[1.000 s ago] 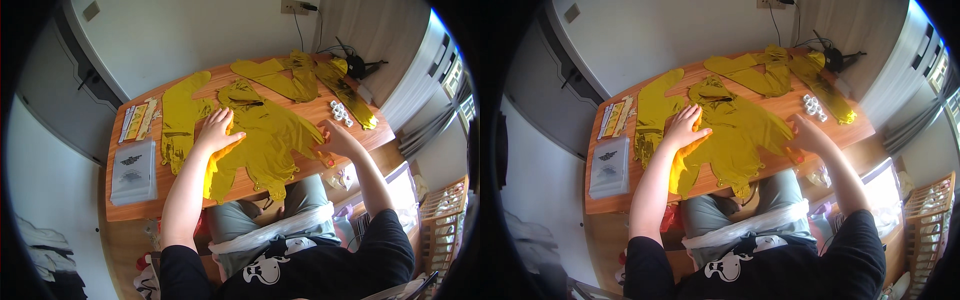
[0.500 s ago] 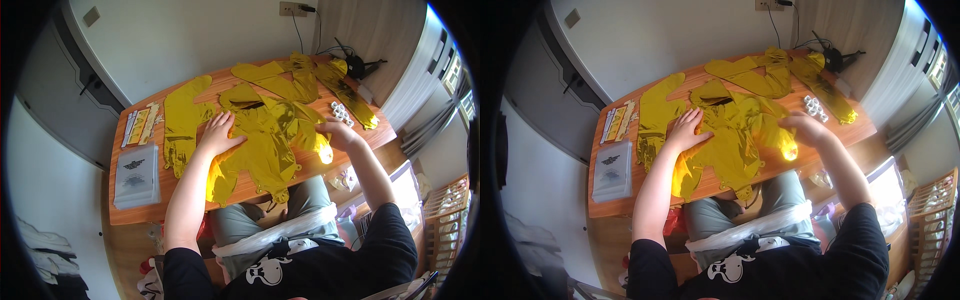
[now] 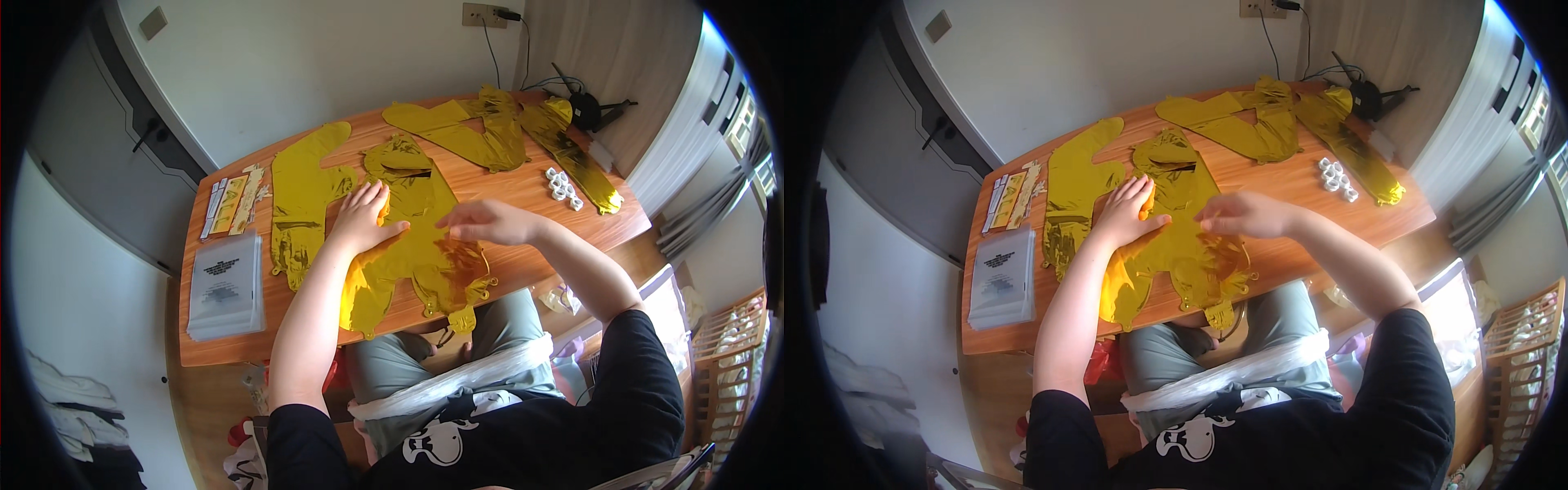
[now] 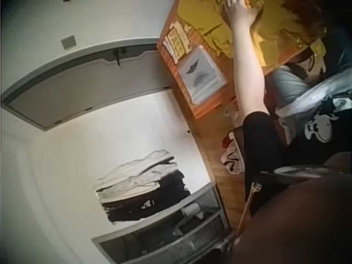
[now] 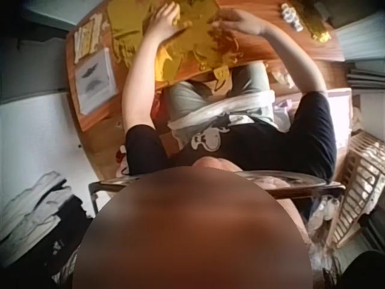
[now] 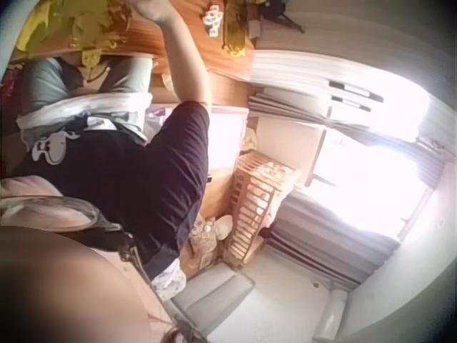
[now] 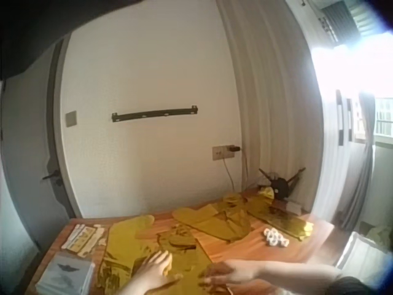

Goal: Folding and organizing gold foil balloons at a desk.

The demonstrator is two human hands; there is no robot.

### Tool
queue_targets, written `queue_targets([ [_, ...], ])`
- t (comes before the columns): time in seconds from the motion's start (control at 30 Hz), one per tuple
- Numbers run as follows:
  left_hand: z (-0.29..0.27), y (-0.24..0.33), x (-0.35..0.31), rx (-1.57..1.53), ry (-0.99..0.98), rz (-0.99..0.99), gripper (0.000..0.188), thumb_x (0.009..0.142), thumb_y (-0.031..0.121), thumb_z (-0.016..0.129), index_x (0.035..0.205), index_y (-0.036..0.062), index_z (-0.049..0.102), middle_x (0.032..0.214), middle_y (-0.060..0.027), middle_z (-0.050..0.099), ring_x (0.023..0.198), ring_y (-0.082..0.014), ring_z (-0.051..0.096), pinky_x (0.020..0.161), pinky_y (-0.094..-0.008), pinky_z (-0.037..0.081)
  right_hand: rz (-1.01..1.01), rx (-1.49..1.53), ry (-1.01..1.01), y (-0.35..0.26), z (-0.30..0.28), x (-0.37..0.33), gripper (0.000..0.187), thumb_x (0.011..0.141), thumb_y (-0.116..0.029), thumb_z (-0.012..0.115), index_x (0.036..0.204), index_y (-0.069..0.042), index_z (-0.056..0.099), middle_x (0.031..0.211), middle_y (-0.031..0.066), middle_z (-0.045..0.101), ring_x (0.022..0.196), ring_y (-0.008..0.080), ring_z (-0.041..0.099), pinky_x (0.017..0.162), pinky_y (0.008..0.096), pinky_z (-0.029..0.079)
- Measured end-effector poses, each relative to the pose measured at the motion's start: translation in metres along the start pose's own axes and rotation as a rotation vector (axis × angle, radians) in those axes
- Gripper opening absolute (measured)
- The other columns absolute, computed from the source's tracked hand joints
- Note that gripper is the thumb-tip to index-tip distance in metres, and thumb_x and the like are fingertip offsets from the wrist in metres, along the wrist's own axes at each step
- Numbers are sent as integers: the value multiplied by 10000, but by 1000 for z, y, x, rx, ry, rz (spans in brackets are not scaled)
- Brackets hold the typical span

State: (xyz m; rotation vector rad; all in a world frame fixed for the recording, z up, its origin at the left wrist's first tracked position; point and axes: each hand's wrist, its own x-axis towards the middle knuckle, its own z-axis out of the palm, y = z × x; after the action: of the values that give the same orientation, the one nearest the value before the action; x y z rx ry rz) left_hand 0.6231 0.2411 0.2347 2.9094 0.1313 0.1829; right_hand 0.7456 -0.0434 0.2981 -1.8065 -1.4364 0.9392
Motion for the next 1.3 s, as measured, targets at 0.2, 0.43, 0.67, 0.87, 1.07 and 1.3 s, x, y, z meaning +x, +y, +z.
queue_targets([
  [0.2,-2,1,0,26,-46,-27,1030,882,744,603,1611,72,325,1700,-130,242,1577,-288,202,1289,-454,149,-59,-428,645,40,-1,39,400,963,-278,658,1217,30,641,1295,208,636,1170,358,628,1003,421,496],
  [0.43,-2,2,1,16,-76,-42,1025,893,750,586,1621,86,303,1709,-119,217,1585,-278,176,1292,-459,131,-155,-587,565,49,0,63,410,961,-261,647,1236,42,637,1278,216,632,1223,383,579,1067,429,450],
  [0.67,-2,1,1,15,-72,-13,1052,893,789,531,1618,63,297,1703,-130,233,1584,-294,177,1292,-463,124,-83,-642,482,54,-7,63,417,977,-265,652,1264,38,646,1394,212,590,1313,382,530,1117,448,404],
  [0.87,-2,3,3,29,-88,-28,1040,901,774,545,1627,78,278,1710,-121,213,1588,-287,161,1291,-460,124,6,-703,380,49,-9,64,584,970,-381,662,1409,-14,546,1490,192,521,1436,376,419,1209,497,292],
  [1.07,-1,2,4,17,-83,-28,1056,885,791,553,1627,89,285,1710,-113,219,1585,-300,170,1289,-471,119,102,-759,384,57,0,65,805,988,-582,553,1586,-81,353,1633,140,373,1548,352,250,1270,508,191],
  [1.3,-3,6,0,14,-43,-39,956,905,667,646,1615,110,330,1695,-98,272,1573,-301,210,1278,-446,194,209,-787,374,49,13,66,830,1007,-610,506,1619,-98,280,1678,129,288,1562,351,208,1280,524,155],
])
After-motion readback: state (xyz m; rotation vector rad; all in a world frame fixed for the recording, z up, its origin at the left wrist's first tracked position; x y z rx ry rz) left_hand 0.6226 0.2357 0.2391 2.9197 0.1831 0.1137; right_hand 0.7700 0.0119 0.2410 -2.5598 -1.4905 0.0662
